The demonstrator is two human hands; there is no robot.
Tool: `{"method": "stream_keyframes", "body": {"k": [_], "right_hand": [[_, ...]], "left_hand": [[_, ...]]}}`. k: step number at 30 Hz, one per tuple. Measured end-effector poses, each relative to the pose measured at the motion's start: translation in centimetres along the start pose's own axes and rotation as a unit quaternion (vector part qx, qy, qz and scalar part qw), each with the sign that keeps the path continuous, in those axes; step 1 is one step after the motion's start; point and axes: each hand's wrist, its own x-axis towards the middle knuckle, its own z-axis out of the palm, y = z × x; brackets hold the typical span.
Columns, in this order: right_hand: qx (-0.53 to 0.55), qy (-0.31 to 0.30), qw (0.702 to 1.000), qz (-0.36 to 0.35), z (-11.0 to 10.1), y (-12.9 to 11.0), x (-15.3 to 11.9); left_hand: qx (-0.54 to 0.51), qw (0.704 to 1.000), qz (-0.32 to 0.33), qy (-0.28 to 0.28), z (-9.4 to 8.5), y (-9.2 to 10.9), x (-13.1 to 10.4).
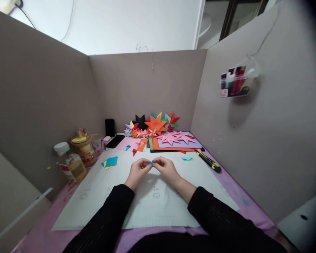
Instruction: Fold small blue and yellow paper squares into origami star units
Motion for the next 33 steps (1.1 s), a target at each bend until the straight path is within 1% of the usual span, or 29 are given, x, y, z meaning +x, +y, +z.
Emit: {"method": "stream_keyframes", "body": {"k": [3,9,17,22,27,33], "right_hand": [[-0.006,0.004,1.0,0.001,-0.03,-0.1,0.01],[-0.038,0.005,0.999,-0.014,-0.14,-0.31,0.0],[-0.08,0.0,0.995,-0.055,-0.15,-0.35,-0.14],[-0.098,-0.017,0.993,-0.066,-0.2,-0.47,-0.21],[-0.09,-0.033,0.993,-0.064,-0.23,-0.27,-0.19],[-0.074,-0.034,0.995,-0.052,-0.2,0.09,-0.02]], "left_hand": [[0.008,1.0,0.01,-0.002,0.04,-0.07,-0.07],[0.045,0.998,0.04,0.018,-0.14,0.33,-0.18],[-0.006,1.0,0.006,-0.024,-0.05,-0.07,0.07],[-0.008,0.999,-0.005,-0.032,-0.12,0.12,0.03],[-0.022,0.999,-0.02,-0.045,-0.21,-0.04,0.05],[-0.032,0.998,-0.03,-0.044,-0.09,-0.61,0.11]]}}
